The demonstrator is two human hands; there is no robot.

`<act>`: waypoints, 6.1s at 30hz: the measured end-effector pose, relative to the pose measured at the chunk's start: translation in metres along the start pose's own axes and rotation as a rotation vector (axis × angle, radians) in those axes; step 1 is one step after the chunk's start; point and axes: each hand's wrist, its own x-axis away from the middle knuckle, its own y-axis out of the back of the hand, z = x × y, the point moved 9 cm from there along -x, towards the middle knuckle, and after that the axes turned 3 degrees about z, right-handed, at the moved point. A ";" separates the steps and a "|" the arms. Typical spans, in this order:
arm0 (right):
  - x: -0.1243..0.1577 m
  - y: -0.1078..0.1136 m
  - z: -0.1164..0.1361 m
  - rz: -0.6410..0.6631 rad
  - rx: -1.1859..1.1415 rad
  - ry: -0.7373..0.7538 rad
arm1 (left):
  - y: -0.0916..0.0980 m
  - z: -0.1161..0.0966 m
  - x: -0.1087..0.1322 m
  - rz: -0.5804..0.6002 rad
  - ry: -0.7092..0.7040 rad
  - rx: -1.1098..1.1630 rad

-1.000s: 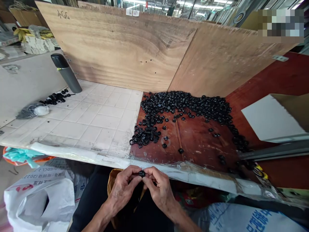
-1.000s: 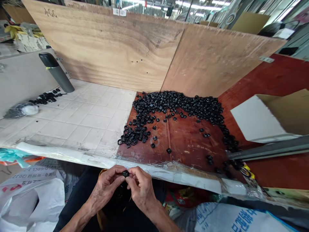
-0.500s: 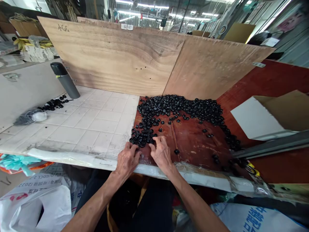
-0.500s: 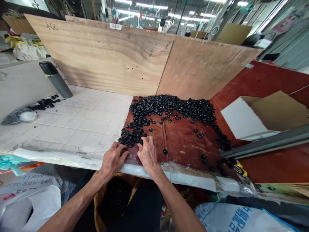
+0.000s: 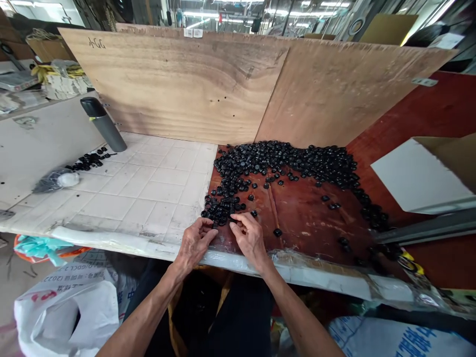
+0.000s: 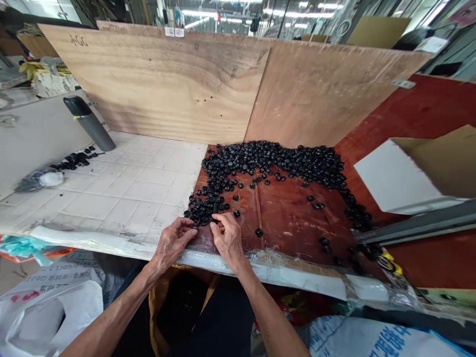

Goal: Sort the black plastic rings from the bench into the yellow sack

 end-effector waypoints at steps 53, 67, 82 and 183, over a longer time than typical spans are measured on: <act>0.018 -0.017 0.037 0.096 -0.006 0.089 | -0.011 -0.026 0.014 0.213 -0.068 0.163; 0.058 -0.024 0.051 0.186 -0.049 0.001 | -0.001 -0.017 0.060 0.163 0.054 0.185; 0.136 -0.069 0.024 0.361 -0.379 -0.569 | 0.005 -0.012 0.140 0.282 -0.443 -0.464; 0.007 0.007 0.019 0.207 -0.025 0.203 | -0.038 -0.062 0.029 0.110 -0.584 -0.297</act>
